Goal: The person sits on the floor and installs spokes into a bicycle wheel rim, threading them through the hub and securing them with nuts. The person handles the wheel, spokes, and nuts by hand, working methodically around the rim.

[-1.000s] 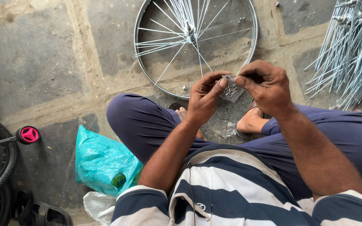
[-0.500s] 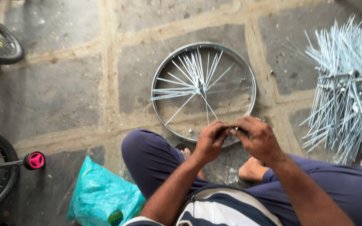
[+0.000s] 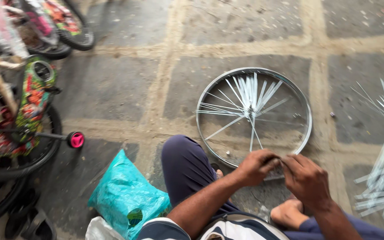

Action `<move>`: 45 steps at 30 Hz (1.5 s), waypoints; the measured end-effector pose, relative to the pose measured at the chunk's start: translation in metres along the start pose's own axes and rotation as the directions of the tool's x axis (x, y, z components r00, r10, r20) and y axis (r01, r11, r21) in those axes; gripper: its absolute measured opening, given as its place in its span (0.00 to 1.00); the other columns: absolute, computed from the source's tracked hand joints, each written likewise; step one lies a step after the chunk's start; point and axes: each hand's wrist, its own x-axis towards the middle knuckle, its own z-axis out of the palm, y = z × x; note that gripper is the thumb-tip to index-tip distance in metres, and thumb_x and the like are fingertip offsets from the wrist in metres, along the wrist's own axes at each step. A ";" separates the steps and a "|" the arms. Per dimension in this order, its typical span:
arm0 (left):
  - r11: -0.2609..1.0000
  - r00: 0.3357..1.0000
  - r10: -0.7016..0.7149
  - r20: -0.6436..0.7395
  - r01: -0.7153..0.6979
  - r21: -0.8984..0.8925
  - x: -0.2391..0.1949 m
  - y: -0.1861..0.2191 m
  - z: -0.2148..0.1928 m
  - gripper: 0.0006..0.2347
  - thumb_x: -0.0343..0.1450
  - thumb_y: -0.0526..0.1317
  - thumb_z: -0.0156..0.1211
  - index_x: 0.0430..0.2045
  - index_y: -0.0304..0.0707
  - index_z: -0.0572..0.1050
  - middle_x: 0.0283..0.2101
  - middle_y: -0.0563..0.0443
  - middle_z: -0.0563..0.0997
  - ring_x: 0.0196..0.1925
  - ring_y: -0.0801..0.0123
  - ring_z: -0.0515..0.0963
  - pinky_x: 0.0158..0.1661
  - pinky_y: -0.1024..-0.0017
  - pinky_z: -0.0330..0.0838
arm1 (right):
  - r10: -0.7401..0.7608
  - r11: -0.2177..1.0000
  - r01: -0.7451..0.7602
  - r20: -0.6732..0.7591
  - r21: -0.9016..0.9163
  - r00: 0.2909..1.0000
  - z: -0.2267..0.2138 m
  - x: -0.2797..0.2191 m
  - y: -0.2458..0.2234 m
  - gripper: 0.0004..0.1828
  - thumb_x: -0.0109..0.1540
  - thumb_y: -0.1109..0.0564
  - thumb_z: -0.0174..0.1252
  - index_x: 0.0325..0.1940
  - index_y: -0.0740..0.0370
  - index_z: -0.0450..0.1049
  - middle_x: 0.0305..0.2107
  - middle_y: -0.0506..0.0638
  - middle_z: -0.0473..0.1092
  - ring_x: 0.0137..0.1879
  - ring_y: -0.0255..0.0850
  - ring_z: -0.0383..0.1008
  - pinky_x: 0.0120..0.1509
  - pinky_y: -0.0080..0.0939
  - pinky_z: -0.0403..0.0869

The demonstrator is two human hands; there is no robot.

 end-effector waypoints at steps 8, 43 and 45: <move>0.946 0.976 -0.195 0.098 0.214 -0.245 -0.010 -0.022 0.007 0.12 0.79 0.42 0.54 0.46 0.31 0.78 0.39 0.44 0.82 0.41 0.67 0.80 0.42 0.66 0.75 | -0.182 0.983 0.185 -0.165 0.001 0.969 0.009 -0.007 -0.010 0.08 0.56 0.62 0.66 0.38 0.63 0.76 0.36 0.54 0.77 0.38 0.48 0.78 0.41 0.46 0.77; 0.629 0.971 -0.238 -0.016 0.141 -0.765 0.005 -0.046 0.003 0.06 0.80 0.38 0.56 0.45 0.35 0.74 0.40 0.56 0.75 0.42 0.79 0.72 0.46 0.78 0.68 | 0.502 0.349 -0.275 0.069 0.896 0.862 0.041 -0.022 0.131 0.06 0.72 0.63 0.54 0.50 0.57 0.76 0.39 0.47 0.75 0.37 0.34 0.74 0.44 0.36 0.76; 0.635 0.977 -0.208 0.046 0.171 -0.753 0.014 -0.045 -0.002 0.06 0.80 0.39 0.56 0.44 0.35 0.72 0.40 0.55 0.76 0.42 0.79 0.73 0.46 0.78 0.68 | 0.560 0.640 -0.666 0.359 0.385 0.746 0.112 -0.060 0.121 0.14 0.62 0.51 0.70 0.48 0.59 0.80 0.37 0.50 0.79 0.43 0.40 0.79 0.48 0.43 0.76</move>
